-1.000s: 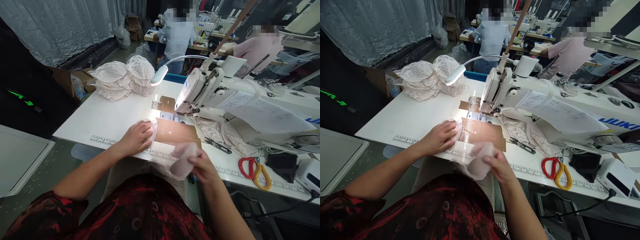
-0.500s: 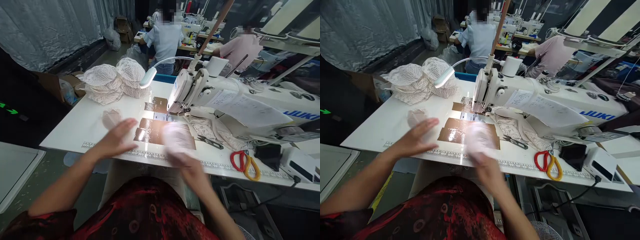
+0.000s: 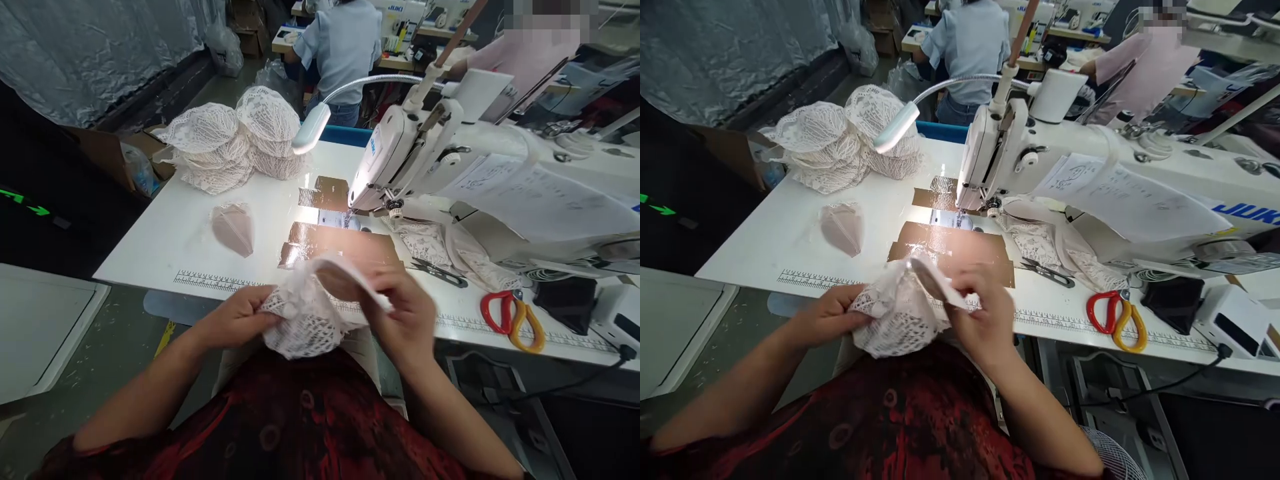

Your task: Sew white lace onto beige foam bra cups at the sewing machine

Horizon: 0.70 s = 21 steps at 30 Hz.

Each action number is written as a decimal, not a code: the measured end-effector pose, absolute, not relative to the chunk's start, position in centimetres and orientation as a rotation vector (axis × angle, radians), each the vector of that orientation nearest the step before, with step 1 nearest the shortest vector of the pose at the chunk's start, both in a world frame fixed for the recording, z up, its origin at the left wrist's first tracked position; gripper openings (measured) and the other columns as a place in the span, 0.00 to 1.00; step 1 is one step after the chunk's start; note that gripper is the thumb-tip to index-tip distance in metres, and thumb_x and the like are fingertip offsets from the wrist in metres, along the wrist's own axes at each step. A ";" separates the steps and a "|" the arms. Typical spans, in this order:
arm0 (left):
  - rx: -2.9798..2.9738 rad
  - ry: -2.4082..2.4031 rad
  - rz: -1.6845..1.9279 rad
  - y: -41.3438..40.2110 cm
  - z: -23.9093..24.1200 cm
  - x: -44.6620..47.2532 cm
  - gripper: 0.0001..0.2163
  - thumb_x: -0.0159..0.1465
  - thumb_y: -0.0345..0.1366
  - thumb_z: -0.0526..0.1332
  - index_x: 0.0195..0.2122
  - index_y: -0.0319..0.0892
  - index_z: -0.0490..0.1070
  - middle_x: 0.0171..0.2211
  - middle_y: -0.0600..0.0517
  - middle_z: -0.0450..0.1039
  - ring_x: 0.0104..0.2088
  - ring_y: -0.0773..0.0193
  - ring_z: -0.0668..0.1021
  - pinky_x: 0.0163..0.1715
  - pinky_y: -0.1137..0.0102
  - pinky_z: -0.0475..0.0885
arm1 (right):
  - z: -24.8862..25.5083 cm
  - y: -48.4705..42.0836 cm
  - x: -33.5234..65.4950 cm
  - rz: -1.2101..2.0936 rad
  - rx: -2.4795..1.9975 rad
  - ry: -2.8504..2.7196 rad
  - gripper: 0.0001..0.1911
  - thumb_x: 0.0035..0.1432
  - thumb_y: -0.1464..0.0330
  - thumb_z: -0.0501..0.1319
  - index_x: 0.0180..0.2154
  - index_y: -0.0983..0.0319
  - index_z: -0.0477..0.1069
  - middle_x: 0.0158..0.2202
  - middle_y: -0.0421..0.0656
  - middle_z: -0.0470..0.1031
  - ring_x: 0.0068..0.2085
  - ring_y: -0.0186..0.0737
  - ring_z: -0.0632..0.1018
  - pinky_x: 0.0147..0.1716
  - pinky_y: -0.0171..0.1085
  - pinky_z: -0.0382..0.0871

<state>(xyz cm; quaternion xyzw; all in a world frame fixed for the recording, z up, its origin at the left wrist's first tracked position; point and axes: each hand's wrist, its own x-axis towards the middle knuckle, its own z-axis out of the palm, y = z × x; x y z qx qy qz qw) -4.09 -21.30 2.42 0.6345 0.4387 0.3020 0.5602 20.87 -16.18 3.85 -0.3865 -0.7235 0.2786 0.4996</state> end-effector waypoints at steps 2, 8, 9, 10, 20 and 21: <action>1.439 0.740 0.679 -21.4 3.0 -3.3 0.17 0.62 0.41 0.59 0.50 0.40 0.68 0.35 0.48 0.72 0.30 0.67 0.74 0.26 0.75 0.68 | 3.1 -16.3 19.9 1.208 -0.913 -1.878 0.02 0.51 0.72 0.63 0.28 0.60 0.70 0.29 0.39 0.74 0.31 0.35 0.74 0.30 0.33 0.67; 1.654 0.954 0.931 -19.5 3.1 -1.8 0.36 0.52 0.38 0.70 0.61 0.48 0.59 0.52 0.45 0.65 0.46 0.59 0.72 0.40 0.69 0.71 | 1.4 -16.9 18.3 2.113 -0.601 -1.600 0.09 0.51 0.63 0.67 0.26 0.62 0.73 0.24 0.38 0.72 0.29 0.36 0.73 0.30 0.34 0.67; 1.591 0.904 0.860 -19.1 2.8 -1.9 0.37 0.50 0.39 0.71 0.61 0.47 0.60 0.53 0.44 0.65 0.49 0.56 0.71 0.44 0.66 0.71 | 1.4 -16.9 18.4 2.149 -0.569 -1.572 0.10 0.49 0.63 0.67 0.25 0.62 0.73 0.24 0.38 0.72 0.29 0.36 0.73 0.30 0.34 0.68; 1.492 0.821 0.766 -18.7 2.5 -2.0 0.37 0.50 0.40 0.70 0.60 0.45 0.60 0.53 0.44 0.66 0.49 0.54 0.71 0.46 0.64 0.70 | 1.4 -16.8 18.5 2.173 -0.560 -1.546 0.10 0.49 0.63 0.68 0.25 0.62 0.73 0.24 0.38 0.72 0.29 0.36 0.73 0.30 0.34 0.68; 1.095 0.794 0.657 -18.3 1.2 -3.2 0.11 0.57 0.37 0.65 0.38 0.35 0.74 0.31 0.49 0.73 0.32 0.63 0.75 0.35 0.70 0.71 | 1.1 -15.3 20.1 1.719 -0.997 -1.208 0.24 0.50 0.66 0.68 0.50 0.52 0.68 0.23 0.34 0.68 0.23 0.30 0.68 0.22 0.29 0.64; 1.087 0.783 0.672 -18.2 1.3 -2.9 0.12 0.58 0.37 0.65 0.40 0.35 0.73 0.33 0.48 0.74 0.35 0.62 0.75 0.37 0.69 0.71 | 1.1 -15.2 20.0 1.661 -1.020 -1.248 0.24 0.51 0.65 0.67 0.51 0.52 0.68 0.22 0.33 0.67 0.22 0.30 0.66 0.21 0.29 0.62</action>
